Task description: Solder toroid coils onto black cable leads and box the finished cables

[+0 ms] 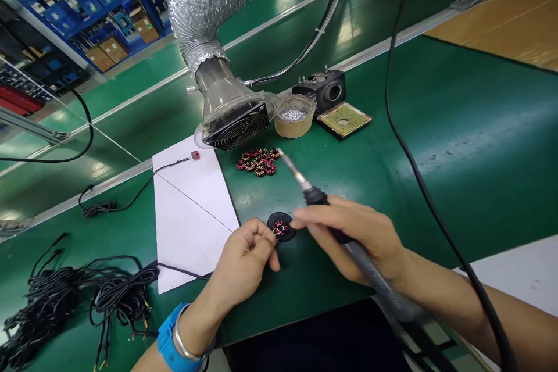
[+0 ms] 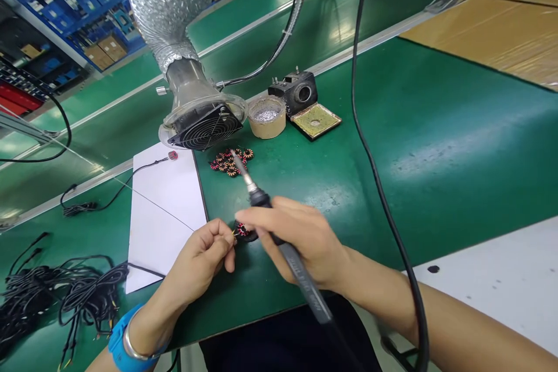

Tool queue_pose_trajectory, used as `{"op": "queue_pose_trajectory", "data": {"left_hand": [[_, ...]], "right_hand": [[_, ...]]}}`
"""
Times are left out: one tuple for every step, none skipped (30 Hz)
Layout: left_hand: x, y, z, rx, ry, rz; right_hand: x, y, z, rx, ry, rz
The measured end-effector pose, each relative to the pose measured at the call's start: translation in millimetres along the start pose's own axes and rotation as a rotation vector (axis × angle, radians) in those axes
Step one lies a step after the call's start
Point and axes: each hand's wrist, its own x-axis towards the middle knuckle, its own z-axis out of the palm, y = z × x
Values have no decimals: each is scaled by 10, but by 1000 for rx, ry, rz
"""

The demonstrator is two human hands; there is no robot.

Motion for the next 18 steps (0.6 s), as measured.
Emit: {"op": "queue_pose_trajectory", "data": {"left_hand": [[-3, -4, 12, 5, 8, 1], [-5, -8, 23, 11, 12, 3], [-6, -12, 33, 17, 17, 5], [-7, -15, 42, 21, 24, 7], [-8, -18, 49, 21, 34, 7], [-7, -21, 56, 19, 44, 6], [-5, -23, 61, 15, 55, 4], [-3, -25, 66, 14, 63, 0], [0, -25, 70, 16, 70, -1], [2, -25, 74, 21, 76, -3], [5, -25, 77, 28, 80, -2], [7, -25, 80, 36, 83, -1], [8, -25, 83, 42, 85, 2], [9, -24, 85, 46, 85, 3], [9, -24, 88, 49, 84, 4], [7, -23, 90, 52, 83, 4], [5, -22, 91, 54, 84, 3], [3, -19, 93, 57, 85, 2]], "right_hand": [[-38, -12, -27, 35, 63, 28], [-79, -25, -53, 64, 108, 52], [-120, -38, -78, 87, 139, 73], [-157, -50, -101, 104, 160, 87], [-189, -61, -122, 117, 167, 102], [-214, -72, -141, 126, 164, 120], [-233, -81, -156, 137, 160, 141], [-245, -88, -167, 149, 156, 166], [-252, -94, -175, 163, 153, 195], [-254, -97, -180, 178, 158, 222], [-254, -100, -182, 191, 167, 241], [-252, -101, -183, 200, 178, 251], [-249, -101, -183, 207, 182, 256], [-247, -102, -184, 210, 177, 257], [-245, -103, -185, 211, 163, 255], [-243, -105, -186, 210, 147, 251], [-239, -109, -188, 208, 130, 246], [-235, -114, -190, 205, 117, 239]]}}
